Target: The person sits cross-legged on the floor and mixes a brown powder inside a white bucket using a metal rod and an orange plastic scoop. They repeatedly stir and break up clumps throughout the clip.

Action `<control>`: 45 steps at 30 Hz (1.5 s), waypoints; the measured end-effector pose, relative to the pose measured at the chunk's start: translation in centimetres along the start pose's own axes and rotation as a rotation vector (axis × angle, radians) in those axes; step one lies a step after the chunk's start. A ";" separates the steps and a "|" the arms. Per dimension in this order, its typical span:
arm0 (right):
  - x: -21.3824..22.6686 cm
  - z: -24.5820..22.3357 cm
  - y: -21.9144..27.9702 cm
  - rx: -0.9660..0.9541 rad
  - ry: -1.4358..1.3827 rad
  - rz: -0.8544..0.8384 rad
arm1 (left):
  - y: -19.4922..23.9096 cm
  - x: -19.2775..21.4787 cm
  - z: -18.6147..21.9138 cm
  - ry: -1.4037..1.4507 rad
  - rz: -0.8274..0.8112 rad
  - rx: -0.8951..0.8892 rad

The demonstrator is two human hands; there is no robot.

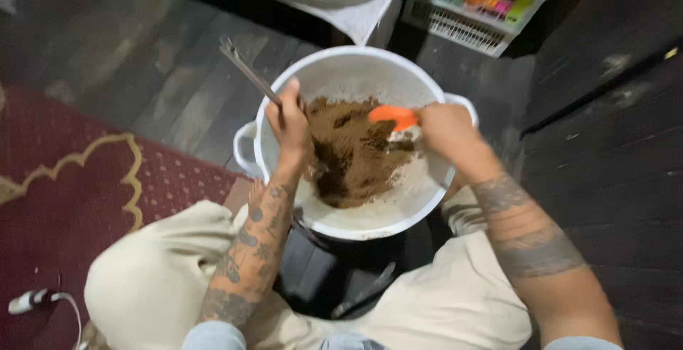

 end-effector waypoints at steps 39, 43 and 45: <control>-12.2 0.8 -12.3 0.001 -0.410 -0.165 | -4.8 2.4 -8.9 -0.263 0.068 0.017; -9.6 -2.3 -11.5 0.064 -0.487 -0.238 | -3.3 0.1 -6.0 -0.161 0.032 -0.079; -7.2 -3.2 -10.5 0.119 -0.507 -0.284 | -3.4 0.2 -7.0 -0.016 0.046 -0.028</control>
Point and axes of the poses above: each hand's wrist, its own y-axis away from the middle knuckle, its own x-axis out of the back of the hand, z = x × y, the point moved 9 cm from there along -y, towards the middle knuckle, and after that the axes turned 8 degrees about -z, right-handed, at the moved point
